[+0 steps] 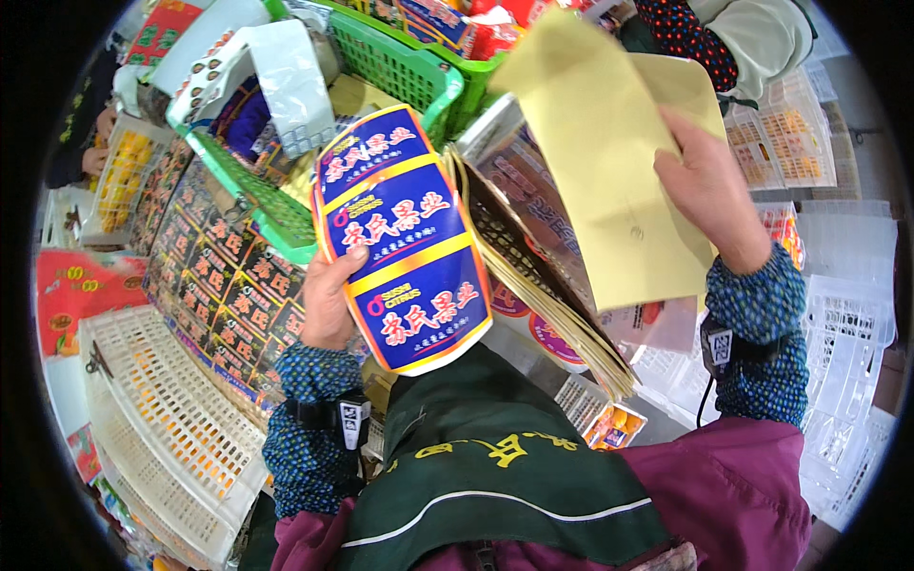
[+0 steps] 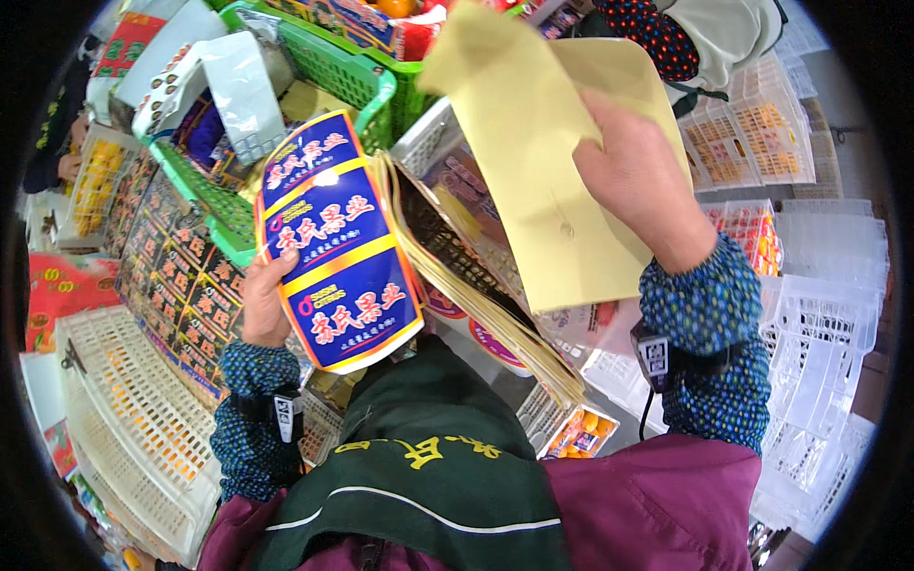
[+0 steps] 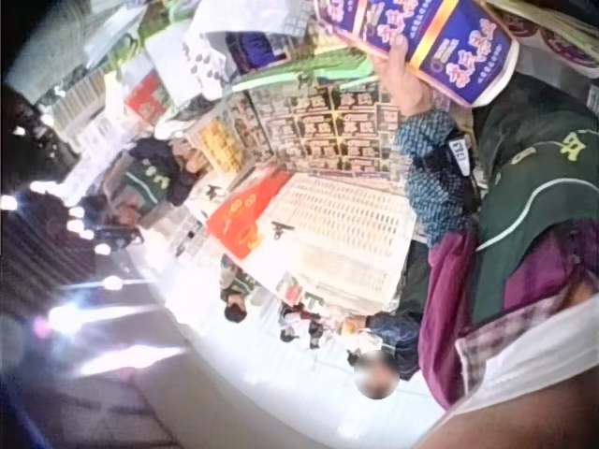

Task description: The person selects oranges from a white crate, places one on a scale, and applies a round sticker to it. They repeat this process for several oranges, handling them one at a time and placing the labeled fruit into a green basket.

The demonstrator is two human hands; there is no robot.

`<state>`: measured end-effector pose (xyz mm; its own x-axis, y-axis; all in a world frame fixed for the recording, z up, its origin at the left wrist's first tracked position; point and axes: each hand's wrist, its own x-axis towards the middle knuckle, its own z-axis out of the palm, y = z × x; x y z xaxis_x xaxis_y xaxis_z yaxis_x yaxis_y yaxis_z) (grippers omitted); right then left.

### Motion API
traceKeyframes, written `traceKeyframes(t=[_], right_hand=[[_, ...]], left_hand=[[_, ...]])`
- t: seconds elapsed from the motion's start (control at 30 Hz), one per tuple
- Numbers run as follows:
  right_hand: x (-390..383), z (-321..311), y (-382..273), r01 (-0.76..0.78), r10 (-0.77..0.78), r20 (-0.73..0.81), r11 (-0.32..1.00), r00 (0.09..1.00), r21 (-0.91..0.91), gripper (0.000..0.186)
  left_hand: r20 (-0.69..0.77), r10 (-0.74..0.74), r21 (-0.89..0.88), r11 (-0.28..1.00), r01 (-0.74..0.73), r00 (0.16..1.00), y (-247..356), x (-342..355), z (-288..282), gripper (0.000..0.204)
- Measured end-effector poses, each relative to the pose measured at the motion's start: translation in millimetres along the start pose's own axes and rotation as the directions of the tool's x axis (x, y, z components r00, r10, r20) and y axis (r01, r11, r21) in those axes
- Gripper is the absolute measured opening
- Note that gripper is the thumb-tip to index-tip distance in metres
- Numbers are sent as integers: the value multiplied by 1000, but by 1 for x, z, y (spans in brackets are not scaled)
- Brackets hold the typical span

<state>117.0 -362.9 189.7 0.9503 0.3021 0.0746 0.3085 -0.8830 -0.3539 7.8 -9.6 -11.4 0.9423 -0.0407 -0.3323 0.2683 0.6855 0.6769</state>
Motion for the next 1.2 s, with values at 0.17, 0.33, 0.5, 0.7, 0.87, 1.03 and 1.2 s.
traceKeyframes(t=[0.17, 0.33, 0.5, 0.7, 0.87, 1.03, 1.2], right_hand=[[9, 51, -107, 322, -337, -60, 929, 939, -182, 47], [3, 140, -183, 436, -336, 388, 876, 858, -205, 67], [2, 170, -192, 439, -350, 465, 893, 813, -95, 68], [18, 181, -189, 183, -212, 593, 977, 777, 109, 78], [23, 183, -176, 77, -221, 594, 963, 774, 259, 66], [24, 183, -145, 211, -243, 144, 956, 959, 204, 48], [26, 176, -102, 163, -176, 93, 978, 980, 131, 52]], left_hand=[[14, 21, -40, 999, -20, 1000, -4, 0, -2, 39], [-129, 51, -2, 999, -52, 990, -10, -5, -7, 35], [-112, 65, -36, 997, -69, 992, -19, -6, -13, 46], [-51, 97, -166, 981, -104, 994, -26, -10, -21, 51], [-15, 106, -168, 980, -107, 994, -22, -9, -18, 48], [-49, 105, -103, 989, -109, 993, -15, -1, -11, 42], [-8, 101, -205, 974, -101, 995, -17, 0, -10, 44]])
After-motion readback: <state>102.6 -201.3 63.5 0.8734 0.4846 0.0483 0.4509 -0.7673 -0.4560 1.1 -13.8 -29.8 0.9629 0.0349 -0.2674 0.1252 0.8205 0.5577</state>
